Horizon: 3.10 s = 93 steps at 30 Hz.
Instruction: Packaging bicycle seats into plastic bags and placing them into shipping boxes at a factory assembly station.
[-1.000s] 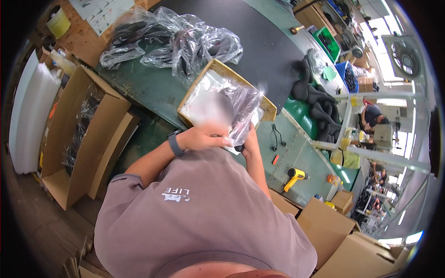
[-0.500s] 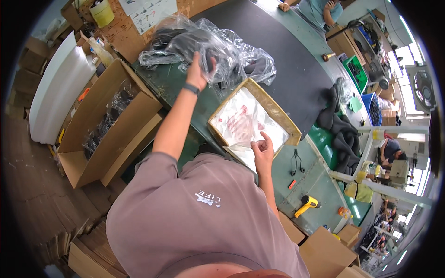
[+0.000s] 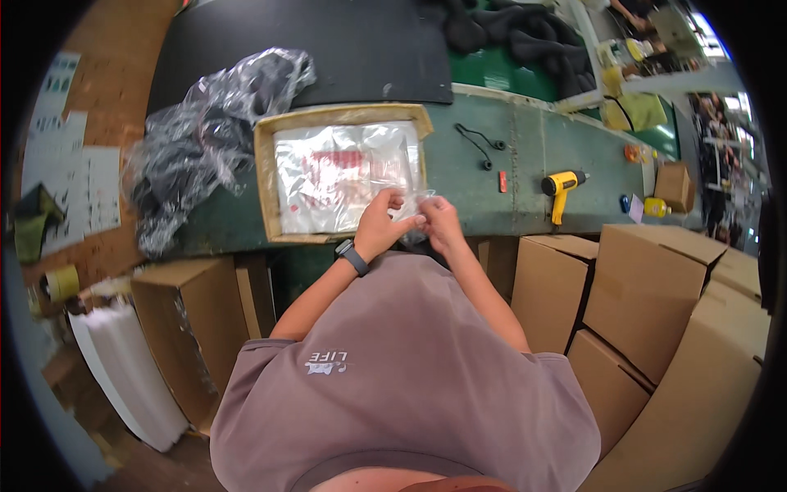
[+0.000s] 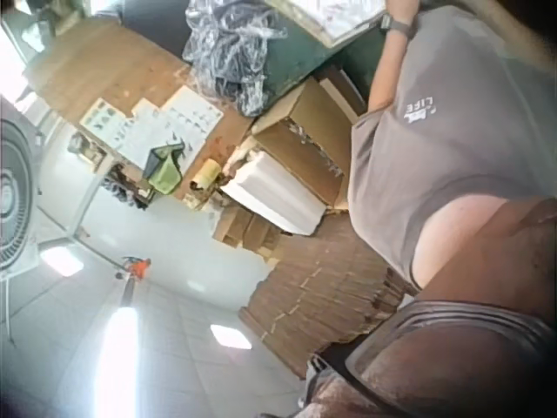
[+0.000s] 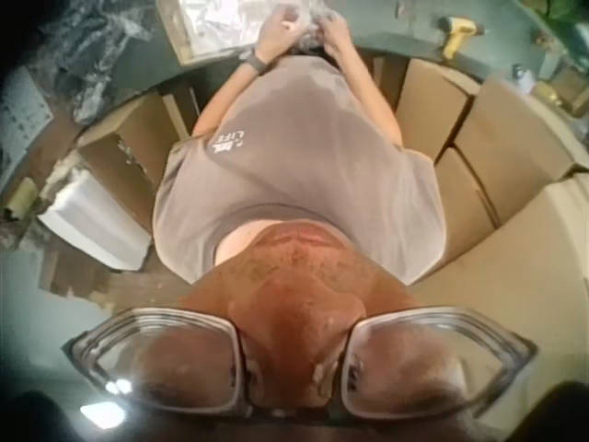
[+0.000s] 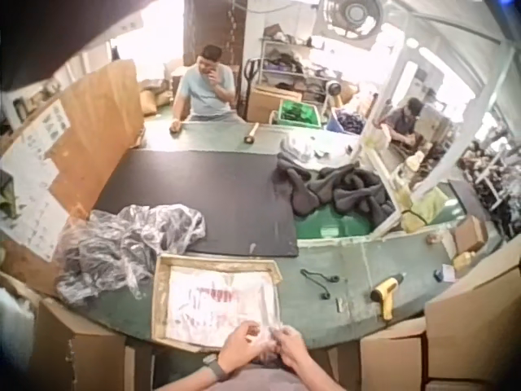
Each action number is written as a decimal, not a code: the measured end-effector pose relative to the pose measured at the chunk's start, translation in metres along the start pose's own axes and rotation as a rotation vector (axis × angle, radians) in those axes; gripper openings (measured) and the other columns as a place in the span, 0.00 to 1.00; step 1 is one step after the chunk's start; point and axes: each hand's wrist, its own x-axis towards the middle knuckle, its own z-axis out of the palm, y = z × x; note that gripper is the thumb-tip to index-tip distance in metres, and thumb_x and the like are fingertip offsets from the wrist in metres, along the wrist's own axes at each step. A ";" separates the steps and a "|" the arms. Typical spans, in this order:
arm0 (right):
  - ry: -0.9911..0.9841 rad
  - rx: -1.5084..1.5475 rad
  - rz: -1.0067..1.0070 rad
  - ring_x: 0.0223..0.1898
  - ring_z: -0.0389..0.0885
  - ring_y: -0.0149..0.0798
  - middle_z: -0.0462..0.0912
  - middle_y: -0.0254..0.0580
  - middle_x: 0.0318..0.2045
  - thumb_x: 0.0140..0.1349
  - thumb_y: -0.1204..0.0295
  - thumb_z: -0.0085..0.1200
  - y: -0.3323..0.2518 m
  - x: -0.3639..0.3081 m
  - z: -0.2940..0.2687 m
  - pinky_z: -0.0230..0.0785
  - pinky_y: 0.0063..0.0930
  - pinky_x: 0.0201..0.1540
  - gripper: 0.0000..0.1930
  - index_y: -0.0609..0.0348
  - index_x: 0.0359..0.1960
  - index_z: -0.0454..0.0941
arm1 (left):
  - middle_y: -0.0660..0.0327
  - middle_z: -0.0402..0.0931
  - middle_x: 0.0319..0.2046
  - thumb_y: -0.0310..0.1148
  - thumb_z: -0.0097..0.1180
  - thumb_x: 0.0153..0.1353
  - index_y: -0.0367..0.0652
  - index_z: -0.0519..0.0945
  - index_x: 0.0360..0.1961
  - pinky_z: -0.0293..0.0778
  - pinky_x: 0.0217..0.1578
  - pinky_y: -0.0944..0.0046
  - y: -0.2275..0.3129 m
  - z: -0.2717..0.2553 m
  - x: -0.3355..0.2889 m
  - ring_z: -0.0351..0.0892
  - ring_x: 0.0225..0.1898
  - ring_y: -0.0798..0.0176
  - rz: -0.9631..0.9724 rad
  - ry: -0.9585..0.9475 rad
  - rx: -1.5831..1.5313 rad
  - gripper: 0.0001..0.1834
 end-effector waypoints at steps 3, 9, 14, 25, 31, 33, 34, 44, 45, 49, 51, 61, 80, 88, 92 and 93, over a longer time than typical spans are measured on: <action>-0.060 -0.138 -0.007 0.22 0.77 0.25 0.80 0.27 0.26 0.79 0.64 0.66 -0.023 -0.003 0.011 0.69 0.24 0.22 0.09 0.54 0.46 0.81 | 0.57 0.91 0.39 0.33 0.78 0.68 0.33 0.81 0.59 0.85 0.44 0.64 -0.032 0.028 0.025 0.89 0.40 0.67 -0.128 -0.106 -0.112 0.25; -0.396 -0.137 0.222 0.21 0.77 0.27 0.79 0.28 0.23 0.83 0.54 0.61 -0.095 0.037 -0.063 0.67 0.26 0.23 0.17 0.53 0.39 0.82 | 0.55 0.90 0.44 0.23 0.71 0.72 0.34 0.74 0.72 0.85 0.46 0.66 -0.006 0.028 0.072 0.89 0.44 0.66 -0.345 -0.071 -0.234 0.30; -0.531 -0.356 0.200 0.39 0.93 0.37 0.93 0.46 0.43 0.78 0.60 0.67 -0.191 0.142 -0.161 0.89 0.34 0.41 0.19 0.62 0.58 0.87 | 0.52 0.88 0.55 0.25 0.58 0.79 0.31 0.80 0.69 0.82 0.53 0.62 0.035 -0.035 0.071 0.85 0.54 0.66 -0.374 0.634 -0.218 0.21; 0.722 -1.586 -0.687 0.73 0.75 0.60 0.75 0.54 0.72 0.62 0.73 0.72 -0.551 0.470 -0.271 0.79 0.53 0.68 0.43 0.54 0.79 0.66 | 0.46 0.86 0.50 0.26 0.64 0.65 0.40 0.88 0.55 0.80 0.56 0.43 0.030 0.045 0.059 0.85 0.54 0.40 -0.373 0.217 0.926 0.17; 0.948 -1.892 -0.730 0.82 0.66 0.51 0.75 0.43 0.76 0.81 0.67 0.49 -0.629 0.536 -0.370 0.56 0.66 0.83 0.25 0.47 0.78 0.73 | 0.42 0.79 0.70 0.33 0.72 0.65 0.39 0.78 0.72 0.73 0.72 0.42 0.027 0.085 0.106 0.76 0.71 0.35 -0.365 0.124 0.891 0.34; 0.830 -2.021 -0.600 0.75 0.72 0.50 0.80 0.44 0.66 0.79 0.67 0.51 -0.613 0.539 -0.345 0.54 0.67 0.82 0.21 0.47 0.72 0.78 | 0.43 0.81 0.68 0.31 0.72 0.65 0.39 0.80 0.70 0.73 0.72 0.43 0.048 0.092 0.117 0.78 0.70 0.36 -0.297 0.231 0.912 0.31; 0.780 -2.100 -0.533 0.71 0.74 0.50 0.82 0.44 0.61 0.78 0.67 0.53 -0.605 0.531 -0.331 0.54 0.68 0.82 0.19 0.47 0.68 0.80 | 0.43 0.81 0.68 0.31 0.72 0.65 0.39 0.80 0.70 0.73 0.72 0.43 0.054 0.091 0.124 0.78 0.70 0.36 -0.303 0.245 0.924 0.31; 0.712 -1.309 -0.654 0.49 0.90 0.68 0.88 0.58 0.47 0.58 0.62 0.77 -0.412 0.342 -0.285 0.83 0.62 0.52 0.31 0.58 0.60 0.76 | 0.44 0.82 0.66 0.27 0.70 0.66 0.38 0.83 0.65 0.74 0.70 0.43 0.075 0.096 0.161 0.79 0.68 0.37 0.047 0.278 0.722 0.26; 0.691 -1.180 -0.684 0.47 0.90 0.64 0.89 0.56 0.45 0.60 0.61 0.78 -0.400 0.307 -0.273 0.84 0.58 0.50 0.32 0.59 0.61 0.77 | 0.44 0.82 0.66 0.27 0.70 0.66 0.38 0.83 0.65 0.74 0.70 0.43 0.083 0.097 0.163 0.79 0.68 0.37 0.046 0.272 0.711 0.26; -0.280 0.274 -0.074 0.38 0.88 0.39 0.92 0.48 0.44 0.69 0.51 0.74 -0.346 0.172 -0.229 0.81 0.35 0.35 0.34 0.63 0.66 0.77 | 0.44 0.81 0.67 0.26 0.70 0.66 0.36 0.83 0.65 0.74 0.70 0.42 0.103 0.095 0.155 0.79 0.68 0.36 0.222 0.270 0.605 0.25; -0.676 0.656 0.072 0.35 0.85 0.33 0.89 0.49 0.51 0.76 0.42 0.64 -0.312 0.106 -0.179 0.77 0.29 0.30 0.36 0.64 0.68 0.75 | 0.44 0.81 0.68 0.25 0.70 0.66 0.36 0.83 0.64 0.74 0.70 0.41 0.120 0.094 0.147 0.79 0.69 0.36 0.271 0.305 0.566 0.25; -0.528 0.596 0.388 0.30 0.81 0.38 0.83 0.47 0.43 0.80 0.31 0.46 -0.260 -0.125 0.002 0.75 0.29 0.27 0.41 0.57 0.72 0.70 | 0.57 0.83 0.69 0.57 0.65 0.72 0.45 0.88 0.61 0.63 0.81 0.39 0.271 0.063 0.097 0.75 0.77 0.51 0.972 -0.422 0.485 0.29; -1.058 0.357 0.355 0.14 0.68 0.31 0.74 0.44 0.28 0.78 0.21 0.31 -0.181 -0.171 0.016 0.62 0.26 0.16 0.49 0.60 0.71 0.67 | 0.46 0.90 0.51 0.67 0.79 0.53 0.42 0.81 0.74 0.83 0.55 0.49 0.262 -0.064 0.088 0.91 0.51 0.42 0.418 0.036 0.442 0.54; -1.028 0.430 0.418 0.13 0.67 0.33 0.74 0.47 0.28 0.78 0.22 0.31 -0.180 -0.173 0.021 0.61 0.25 0.14 0.49 0.62 0.67 0.69 | 0.49 0.94 0.41 0.48 0.64 0.77 0.42 0.94 0.51 0.86 0.49 0.56 0.214 -0.070 0.123 0.94 0.42 0.48 0.327 0.088 0.064 0.20; -1.068 0.603 0.484 0.13 0.68 0.33 0.74 0.48 0.28 0.78 0.22 0.34 -0.183 -0.163 0.016 0.61 0.26 0.14 0.50 0.65 0.68 0.67 | 0.54 0.93 0.40 0.45 0.57 0.86 0.33 0.89 0.50 0.87 0.45 0.64 0.152 -0.084 0.149 0.92 0.40 0.65 0.084 0.143 -0.471 0.22; -1.150 0.686 0.508 0.13 0.69 0.33 0.75 0.48 0.29 0.78 0.22 0.35 -0.180 -0.158 0.016 0.61 0.26 0.14 0.51 0.67 0.69 0.65 | 0.56 0.92 0.32 0.41 0.59 0.82 0.36 0.91 0.41 0.84 0.39 0.60 0.115 -0.076 0.155 0.93 0.36 0.60 0.103 0.343 -0.311 0.19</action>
